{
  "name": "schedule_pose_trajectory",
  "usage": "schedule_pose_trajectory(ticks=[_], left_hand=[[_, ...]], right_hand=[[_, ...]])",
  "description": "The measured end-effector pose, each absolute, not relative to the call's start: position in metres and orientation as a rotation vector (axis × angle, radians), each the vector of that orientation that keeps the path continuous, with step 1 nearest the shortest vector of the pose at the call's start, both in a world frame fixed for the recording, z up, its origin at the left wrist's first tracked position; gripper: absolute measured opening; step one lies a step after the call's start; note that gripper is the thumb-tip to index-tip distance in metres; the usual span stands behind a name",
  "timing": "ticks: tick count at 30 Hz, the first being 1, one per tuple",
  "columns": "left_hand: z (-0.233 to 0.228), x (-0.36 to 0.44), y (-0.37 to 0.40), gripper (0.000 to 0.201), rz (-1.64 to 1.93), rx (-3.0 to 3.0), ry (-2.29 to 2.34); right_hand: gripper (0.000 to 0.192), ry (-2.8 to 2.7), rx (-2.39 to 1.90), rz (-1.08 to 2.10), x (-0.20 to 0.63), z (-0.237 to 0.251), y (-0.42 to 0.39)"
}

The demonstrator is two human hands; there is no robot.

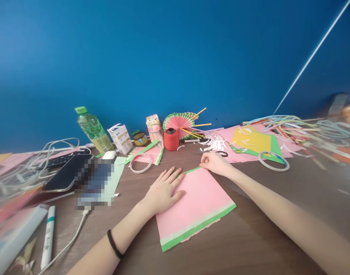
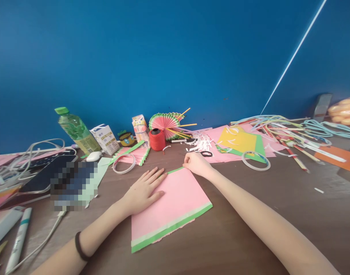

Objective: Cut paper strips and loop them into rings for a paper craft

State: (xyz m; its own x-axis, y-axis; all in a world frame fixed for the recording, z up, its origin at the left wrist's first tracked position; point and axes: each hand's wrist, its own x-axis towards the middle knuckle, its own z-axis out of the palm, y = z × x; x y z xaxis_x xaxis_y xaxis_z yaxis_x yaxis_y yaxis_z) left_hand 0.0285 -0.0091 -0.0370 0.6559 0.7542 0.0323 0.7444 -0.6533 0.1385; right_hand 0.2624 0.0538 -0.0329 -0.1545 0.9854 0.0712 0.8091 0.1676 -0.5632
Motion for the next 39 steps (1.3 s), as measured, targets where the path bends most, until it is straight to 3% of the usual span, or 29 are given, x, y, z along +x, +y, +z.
schedule_pose_trajectory(ticks=[7, 12, 23, 30, 39], left_hand=[[-0.037, 0.028, -0.008, 0.058, 0.133, 2.756, 1.247], [-0.037, 0.027, -0.008, 0.058, 0.12, 2.749, 1.25], [-0.034, 0.024, -0.008, 0.058, 0.121, 2.752, 1.18], [-0.032, 0.019, -0.004, 0.056, 0.122, 2.78, 1.152], [-0.03, 0.014, -0.002, 0.056, 0.067, 2.775, 1.148]], right_hand=[[0.007, -1.976, -1.744, 0.481, 0.265, -0.03, 0.054], [0.021, -2.095, -1.641, 0.338, 0.254, -0.038, 0.049], [0.015, -2.141, -1.694, 0.312, 0.264, -0.038, 0.051], [0.023, -2.155, -1.531, 0.115, 0.236, -0.042, 0.038], [0.025, -2.155, -1.714, 0.342, 0.266, -0.042, 0.056]])
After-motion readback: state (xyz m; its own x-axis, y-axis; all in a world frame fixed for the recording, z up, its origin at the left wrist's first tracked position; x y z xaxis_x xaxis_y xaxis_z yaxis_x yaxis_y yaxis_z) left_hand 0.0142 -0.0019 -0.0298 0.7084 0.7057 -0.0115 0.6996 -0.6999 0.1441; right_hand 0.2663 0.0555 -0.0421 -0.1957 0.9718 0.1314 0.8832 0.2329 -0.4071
